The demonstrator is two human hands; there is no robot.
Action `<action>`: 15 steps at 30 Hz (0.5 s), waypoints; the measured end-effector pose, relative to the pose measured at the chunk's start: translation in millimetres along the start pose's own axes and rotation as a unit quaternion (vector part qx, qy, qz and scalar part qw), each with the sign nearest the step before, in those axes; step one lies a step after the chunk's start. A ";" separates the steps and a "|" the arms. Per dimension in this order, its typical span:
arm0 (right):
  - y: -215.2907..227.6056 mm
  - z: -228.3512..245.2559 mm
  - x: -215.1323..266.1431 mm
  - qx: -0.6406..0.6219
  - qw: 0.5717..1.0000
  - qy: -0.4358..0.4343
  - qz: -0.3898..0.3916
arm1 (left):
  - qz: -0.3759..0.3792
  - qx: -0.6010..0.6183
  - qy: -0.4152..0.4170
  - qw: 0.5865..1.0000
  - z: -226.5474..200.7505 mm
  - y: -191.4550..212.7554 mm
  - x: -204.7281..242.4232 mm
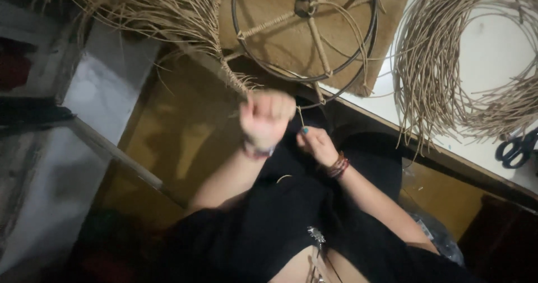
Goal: Weaving thin wooden or fiber strips around a circular frame to create a decorative item.
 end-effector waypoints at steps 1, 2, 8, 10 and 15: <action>-3.6 9.5 1.1 0.000 1.000 0.002 0.001 | 0.001 -0.001 -0.002 1.000 2.2 12.9 24.7; -14.6 13.1 3.9 -0.173 0.981 -0.067 0.052 | -0.020 -0.010 0.021 1.000 8.6 29.4 49.1; -23.6 6.4 12.6 -0.337 0.926 -0.150 0.075 | -0.073 -0.305 0.210 0.926 56.0 147.2 135.0; -15.4 5.2 9.6 -0.304 0.941 -0.138 0.063 | -0.097 -0.481 0.208 0.846 47.2 142.1 120.5; -9.5 74.3 17.0 0.362 0.927 -0.073 0.067 | -0.139 -0.320 0.181 0.920 39.9 49.7 76.4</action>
Point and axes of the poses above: each hand's wrist, its own x-axis away from the middle knuckle, its own y-axis out of the back of the hand, z = x × y, the point moved 7 cm from there along -x, towards the middle knuckle, and after that the axes turned 7 degrees about -z, right-handed, at the moved point
